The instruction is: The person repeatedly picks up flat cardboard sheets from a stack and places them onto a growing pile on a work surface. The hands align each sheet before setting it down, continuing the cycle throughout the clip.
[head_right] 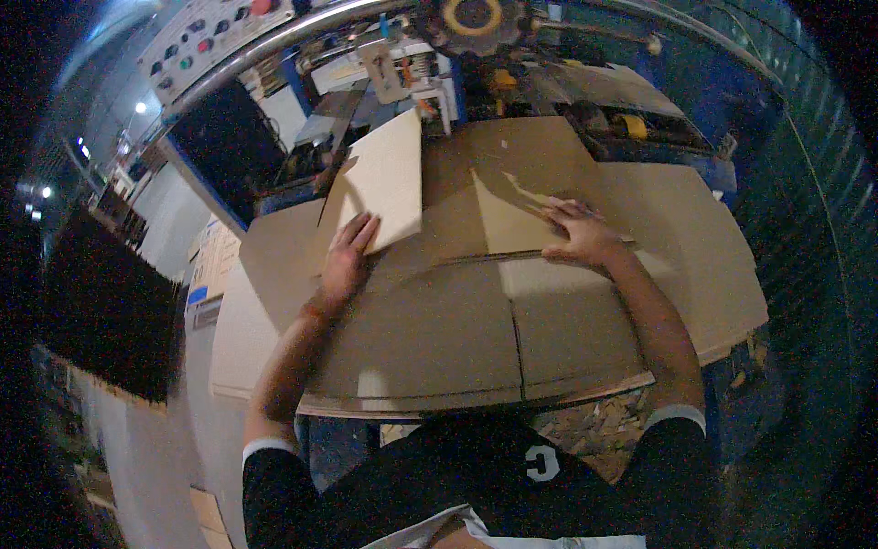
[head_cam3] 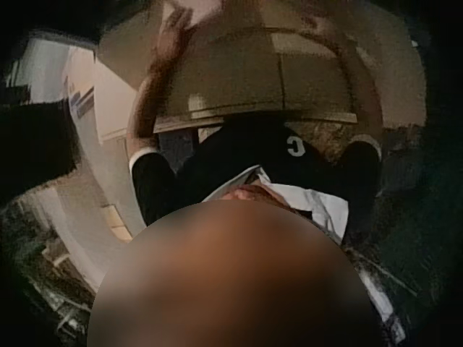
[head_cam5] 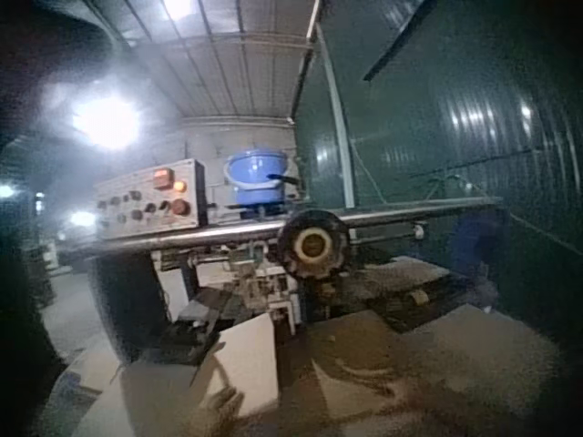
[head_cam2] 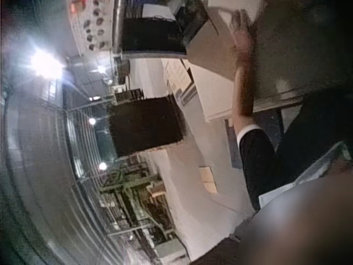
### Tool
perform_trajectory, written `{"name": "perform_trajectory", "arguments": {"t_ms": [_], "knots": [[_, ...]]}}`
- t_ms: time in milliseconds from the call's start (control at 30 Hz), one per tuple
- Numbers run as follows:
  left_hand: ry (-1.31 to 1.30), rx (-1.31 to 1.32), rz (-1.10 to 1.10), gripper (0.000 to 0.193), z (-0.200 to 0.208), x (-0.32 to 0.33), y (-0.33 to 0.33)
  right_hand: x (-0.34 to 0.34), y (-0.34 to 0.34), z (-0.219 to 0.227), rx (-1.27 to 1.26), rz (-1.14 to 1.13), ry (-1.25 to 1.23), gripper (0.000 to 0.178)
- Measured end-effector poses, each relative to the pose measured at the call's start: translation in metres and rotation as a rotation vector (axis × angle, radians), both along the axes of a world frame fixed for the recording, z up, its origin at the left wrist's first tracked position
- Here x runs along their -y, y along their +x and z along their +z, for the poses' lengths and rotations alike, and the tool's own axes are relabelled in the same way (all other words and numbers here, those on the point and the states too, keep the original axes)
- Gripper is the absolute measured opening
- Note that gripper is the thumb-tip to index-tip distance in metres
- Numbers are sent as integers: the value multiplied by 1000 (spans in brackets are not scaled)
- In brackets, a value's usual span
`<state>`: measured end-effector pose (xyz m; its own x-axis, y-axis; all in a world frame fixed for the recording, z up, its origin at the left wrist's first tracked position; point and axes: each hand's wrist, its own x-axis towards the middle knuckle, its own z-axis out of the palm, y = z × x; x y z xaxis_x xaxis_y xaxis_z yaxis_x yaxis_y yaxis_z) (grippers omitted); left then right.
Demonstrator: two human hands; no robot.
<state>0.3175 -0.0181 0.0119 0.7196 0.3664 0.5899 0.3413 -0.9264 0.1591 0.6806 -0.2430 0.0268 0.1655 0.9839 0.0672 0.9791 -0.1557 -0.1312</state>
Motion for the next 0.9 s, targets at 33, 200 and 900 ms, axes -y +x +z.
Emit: {"name": "perform_trajectory", "arguments": {"t_ms": [33, 200, 900], "knots": [[11, -12, 12, 59, -3, -8, 7, -7, 5, 0, -2, -39, -20, 90], [144, -13, 206, 51, -7, -43, 32, -31, 8, -8, 103, -158, -39, 71], [-319, 452, 1220, 82, -40, 141, -152, -81, -14, -37, 97, -220, -149, 72]]}}
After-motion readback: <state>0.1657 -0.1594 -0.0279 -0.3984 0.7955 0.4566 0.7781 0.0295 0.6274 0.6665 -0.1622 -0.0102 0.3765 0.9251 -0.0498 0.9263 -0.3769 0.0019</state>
